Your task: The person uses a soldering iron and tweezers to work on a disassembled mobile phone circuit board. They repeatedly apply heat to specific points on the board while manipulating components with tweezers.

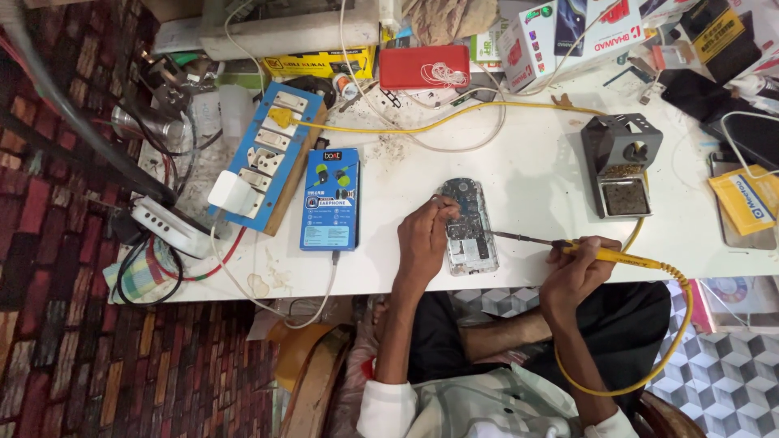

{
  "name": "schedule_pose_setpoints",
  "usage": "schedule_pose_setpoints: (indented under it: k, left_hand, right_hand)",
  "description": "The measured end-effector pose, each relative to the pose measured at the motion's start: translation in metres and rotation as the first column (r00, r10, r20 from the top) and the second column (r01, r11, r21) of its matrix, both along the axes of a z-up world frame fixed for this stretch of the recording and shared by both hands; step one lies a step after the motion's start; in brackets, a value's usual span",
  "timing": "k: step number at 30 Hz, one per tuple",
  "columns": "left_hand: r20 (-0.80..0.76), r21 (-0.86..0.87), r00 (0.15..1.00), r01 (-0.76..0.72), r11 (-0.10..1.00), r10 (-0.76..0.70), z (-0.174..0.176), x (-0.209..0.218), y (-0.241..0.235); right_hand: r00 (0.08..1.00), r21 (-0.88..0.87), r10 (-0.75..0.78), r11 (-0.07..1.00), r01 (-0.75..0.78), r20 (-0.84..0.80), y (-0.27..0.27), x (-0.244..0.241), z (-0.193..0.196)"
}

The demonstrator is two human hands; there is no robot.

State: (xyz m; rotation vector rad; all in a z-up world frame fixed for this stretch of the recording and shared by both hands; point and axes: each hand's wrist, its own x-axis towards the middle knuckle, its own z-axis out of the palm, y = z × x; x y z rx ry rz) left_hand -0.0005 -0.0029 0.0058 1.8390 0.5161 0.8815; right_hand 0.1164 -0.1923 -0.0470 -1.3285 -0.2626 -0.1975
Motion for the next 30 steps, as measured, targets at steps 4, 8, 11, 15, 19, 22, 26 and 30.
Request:
schedule_pose_setpoints:
  k: [4, 8, 11, 15, 19, 22, 26, 30]
  left_hand:
    - [0.003, -0.002, 1.0, 0.012, 1.0, -0.012, -0.001, 0.0, 0.0]
    - [-0.01, -0.008, 1.0, 0.017, 1.0, -0.018, 0.0, 0.0, 0.0]
    - [-0.011, -0.001, 1.0, 0.016, 1.0, -0.016, 0.0, 0.0, 0.0]
    - [-0.009, 0.0, 1.0, 0.013, 1.0, -0.013, 0.001, 0.0, 0.0]
    - [-0.01, 0.008, 1.0, 0.011, 1.0, -0.011, 0.002, -0.001, 0.0]
    - [0.007, 0.018, 1.0, 0.015, 1.0, -0.015, 0.002, -0.001, 0.0]
    - [0.008, 0.015, 1.0, 0.017, 1.0, -0.017, 0.002, -0.001, 0.0]
    - [-0.045, -0.004, 0.999, 0.012, 1.0, -0.012, 0.003, 0.0, 0.001]
  right_hand:
    - [0.999, -0.039, 0.034, 0.999, -0.032, 0.035, -0.001, -0.002, 0.004]
    - [0.999, 0.06, 0.04, 0.997, -0.04, 0.013, -0.003, 0.001, -0.003]
    - [0.999, 0.14, 0.019, 0.99, -0.014, -0.032, -0.005, 0.006, -0.012]
    - [0.998, 0.159, 0.035, 0.987, -0.026, -0.056, -0.007, 0.006, -0.02]
    - [0.998, 0.186, 0.016, 0.983, -0.005, -0.061, -0.004, 0.003, -0.019]
    - [0.999, 0.163, 0.033, 0.986, -0.026, -0.035, -0.002, 0.001, -0.012]
    - [1.0, 0.039, 0.021, 0.999, -0.021, -0.008, -0.002, -0.003, -0.003]
    - [0.999, -0.009, 0.03, 1.0, -0.029, 0.039, 0.0, -0.003, 0.002]
